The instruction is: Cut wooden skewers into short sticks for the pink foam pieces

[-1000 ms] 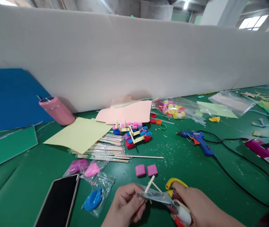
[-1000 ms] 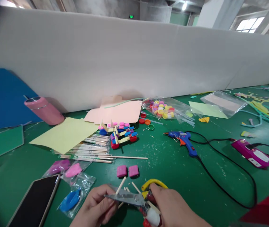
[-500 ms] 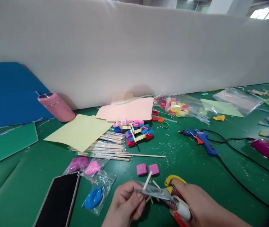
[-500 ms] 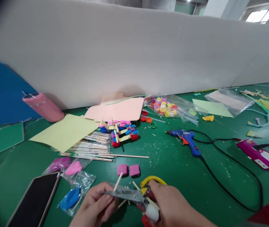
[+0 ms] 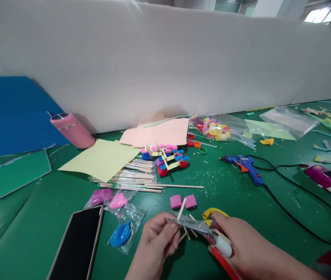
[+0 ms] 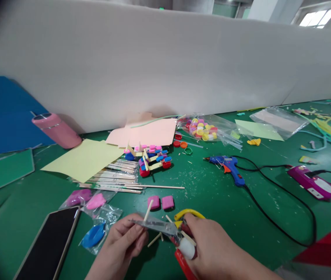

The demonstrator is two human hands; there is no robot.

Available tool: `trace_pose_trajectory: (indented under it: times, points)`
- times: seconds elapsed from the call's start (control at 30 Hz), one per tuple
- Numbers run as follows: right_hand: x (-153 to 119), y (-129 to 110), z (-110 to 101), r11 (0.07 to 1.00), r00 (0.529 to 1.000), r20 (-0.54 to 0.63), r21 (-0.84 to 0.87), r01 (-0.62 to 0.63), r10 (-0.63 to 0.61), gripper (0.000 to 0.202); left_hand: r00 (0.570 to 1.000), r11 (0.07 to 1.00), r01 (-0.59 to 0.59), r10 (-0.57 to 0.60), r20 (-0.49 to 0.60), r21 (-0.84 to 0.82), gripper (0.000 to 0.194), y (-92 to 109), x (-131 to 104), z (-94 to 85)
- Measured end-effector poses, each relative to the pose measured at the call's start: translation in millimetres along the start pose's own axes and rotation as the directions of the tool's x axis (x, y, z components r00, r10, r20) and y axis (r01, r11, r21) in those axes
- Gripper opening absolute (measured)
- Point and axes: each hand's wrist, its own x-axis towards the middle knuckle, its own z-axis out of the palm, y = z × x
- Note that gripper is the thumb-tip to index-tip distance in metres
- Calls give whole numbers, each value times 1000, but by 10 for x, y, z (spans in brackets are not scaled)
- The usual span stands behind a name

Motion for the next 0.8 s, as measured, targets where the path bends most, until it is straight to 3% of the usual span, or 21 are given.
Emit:
trace_pose_trajectory:
  times: [0.07,0.13,0.27,0.37,0.4,0.53,0.6,0.7,0.8]
  points:
    - [15,9,16,1000,1000,-13,-8,-5,5,13,990,989,-72,87,-108,129,22,2,-13,24]
    - [25,2,20,1000,999,-37,-15,-10,9,13,952,928,-194,256,-166,318,19,-4,-36,41]
    - [12,-36,28,1000,999,-44,21,21,-20,17,811,676,-373,570,-130,636,15,-68,-74,54]
    - [6,-47,59,998,999,-30,45,38,-36,15,709,577,-405,688,-155,709,13,-106,-90,66]
    - [9,-46,70,998,999,-24,46,36,-35,14,714,585,-401,682,-159,705,13,-100,-96,69]
    - [24,-37,86,999,999,-29,22,29,-28,12,867,747,-328,481,-128,578,17,2,-117,62]
    - [18,-29,71,999,998,-50,12,38,-37,13,920,830,-290,379,-100,476,19,50,-117,41]
    - [-8,-5,51,998,997,-58,14,61,-60,16,979,937,-189,205,-24,295,24,61,-98,-2]
    - [-22,33,65,997,996,-47,16,76,-75,13,996,990,-78,72,50,119,28,31,-64,-21]
